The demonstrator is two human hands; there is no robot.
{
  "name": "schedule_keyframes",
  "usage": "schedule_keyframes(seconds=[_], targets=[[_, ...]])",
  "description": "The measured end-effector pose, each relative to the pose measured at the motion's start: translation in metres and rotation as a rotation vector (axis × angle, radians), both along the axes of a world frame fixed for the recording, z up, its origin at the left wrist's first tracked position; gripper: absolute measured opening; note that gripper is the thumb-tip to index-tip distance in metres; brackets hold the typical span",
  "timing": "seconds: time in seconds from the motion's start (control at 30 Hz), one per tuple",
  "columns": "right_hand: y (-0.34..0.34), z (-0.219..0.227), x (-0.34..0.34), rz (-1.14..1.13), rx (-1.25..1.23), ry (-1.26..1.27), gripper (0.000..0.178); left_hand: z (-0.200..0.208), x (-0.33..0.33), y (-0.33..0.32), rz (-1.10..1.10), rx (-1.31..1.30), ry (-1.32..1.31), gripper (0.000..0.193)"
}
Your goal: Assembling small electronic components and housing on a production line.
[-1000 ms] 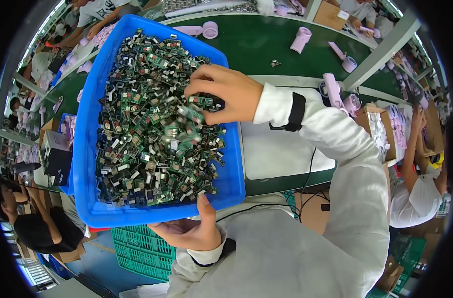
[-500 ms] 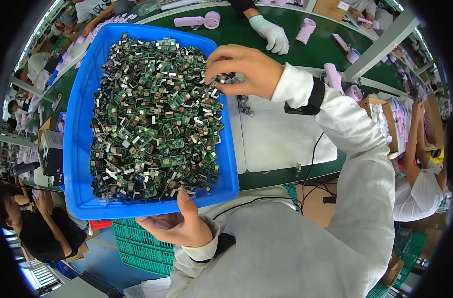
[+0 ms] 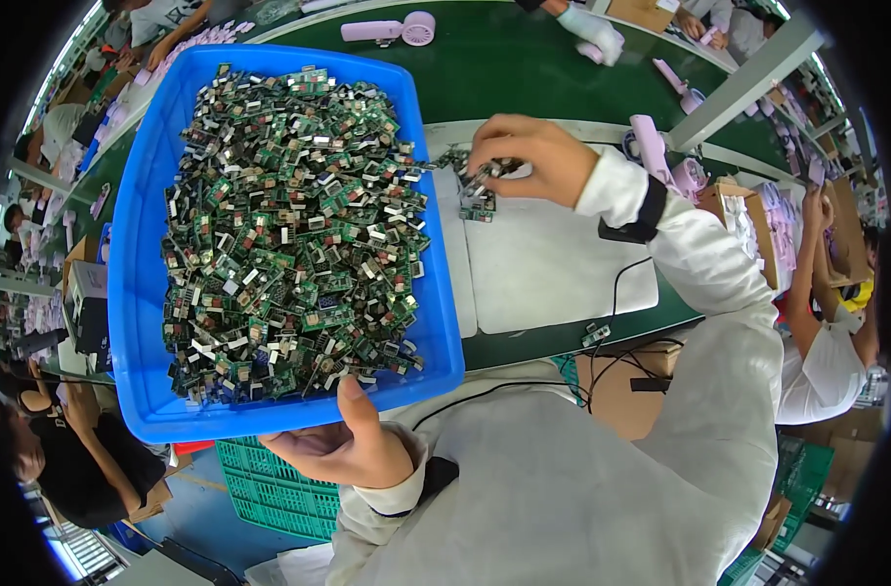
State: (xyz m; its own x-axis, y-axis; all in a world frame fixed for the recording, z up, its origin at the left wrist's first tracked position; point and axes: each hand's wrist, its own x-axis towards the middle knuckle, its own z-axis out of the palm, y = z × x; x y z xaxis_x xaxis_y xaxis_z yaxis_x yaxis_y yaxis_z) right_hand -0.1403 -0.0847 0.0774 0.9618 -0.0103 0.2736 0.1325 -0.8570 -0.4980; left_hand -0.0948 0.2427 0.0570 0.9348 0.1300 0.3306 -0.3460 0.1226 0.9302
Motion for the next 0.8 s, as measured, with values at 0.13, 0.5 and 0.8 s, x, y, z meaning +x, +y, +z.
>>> schedule_keyframes(seconds=[0.13,0.5,0.8], targets=[[0.003,-0.012,-0.003,0.058,-0.057,-0.017,0.028,0.008,-0.004,-0.008,0.004,-0.017,0.001,0.077],[-0.018,0.064,-0.098,-0.022,-0.109,0.532,0.039,-0.001,0.0,-0.006,0.037,0.025,-0.024,0.064],[0.055,0.003,-0.163,0.098,-0.069,0.746,0.029,0.013,-0.001,-0.013,0.045,0.043,0.029,0.056]])
